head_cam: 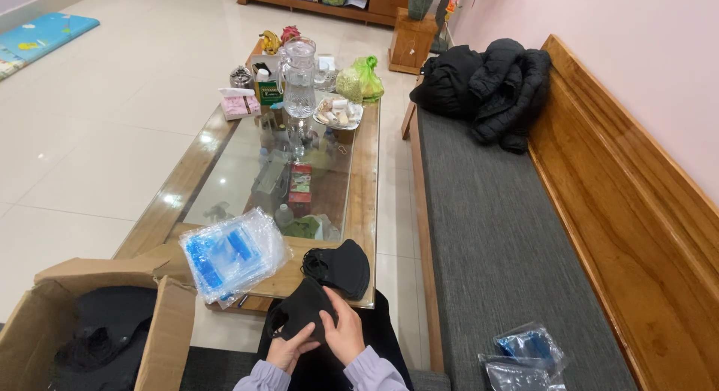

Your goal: Pack black face masks into individual plastic bags.

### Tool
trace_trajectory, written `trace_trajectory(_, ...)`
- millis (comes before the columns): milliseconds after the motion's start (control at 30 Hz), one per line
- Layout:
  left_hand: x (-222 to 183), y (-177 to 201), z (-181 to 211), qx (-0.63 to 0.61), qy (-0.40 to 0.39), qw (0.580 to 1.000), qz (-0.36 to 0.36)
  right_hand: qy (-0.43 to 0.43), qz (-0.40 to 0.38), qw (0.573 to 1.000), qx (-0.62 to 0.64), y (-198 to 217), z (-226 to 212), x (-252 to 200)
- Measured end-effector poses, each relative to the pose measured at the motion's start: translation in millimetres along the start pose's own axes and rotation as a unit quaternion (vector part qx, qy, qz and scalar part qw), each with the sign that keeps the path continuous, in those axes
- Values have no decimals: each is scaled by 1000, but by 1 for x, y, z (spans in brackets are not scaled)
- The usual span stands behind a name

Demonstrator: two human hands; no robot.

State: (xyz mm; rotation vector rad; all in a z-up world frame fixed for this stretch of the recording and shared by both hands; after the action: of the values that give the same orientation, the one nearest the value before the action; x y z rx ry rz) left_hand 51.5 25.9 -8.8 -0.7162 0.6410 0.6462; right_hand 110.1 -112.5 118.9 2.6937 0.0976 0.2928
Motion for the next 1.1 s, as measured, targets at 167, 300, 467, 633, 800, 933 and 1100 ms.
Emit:
trace_trajectory(167,22,9,-13,2,-13,1000,-12,28,0,999,-18,3,-10,-3)
trace_trajectory(300,38,9,-21,5,-57,995,-83,99,0,992,-78,1,-20,-6)
trace_trajectory(467,10,1,-4,7,-33,999,-40,168,18,981,-92,3,-38,-12)
trace_trajectory(633,11,0,-7,0,-25,999,-35,186,41,979,-78,6,-47,-14)
trace_trajectory(800,10,1,-3,-28,-46,998,-23,199,42,975,-85,5,-49,-18)
trace_trajectory(933,5,-1,2,-51,-50,997,-23,196,41,975,-92,1,-46,-21)
trace_trajectory(1100,43,18,-17,-64,-75,995,-23,190,53,974,-110,-1,-38,-22)
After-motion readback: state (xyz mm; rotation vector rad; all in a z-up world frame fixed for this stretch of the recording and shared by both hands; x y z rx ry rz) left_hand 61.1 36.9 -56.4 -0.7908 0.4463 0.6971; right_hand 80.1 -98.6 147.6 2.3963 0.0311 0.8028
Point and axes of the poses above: each hand's wrist, its own x-axis towards the middle knuckle, its own y-axis out of the back of the hand, z = x × y, the point moved 7 cm from there along x, towards the middle knuckle, and after that the axes turned 9 degrees about z, right-handed, at the moved point
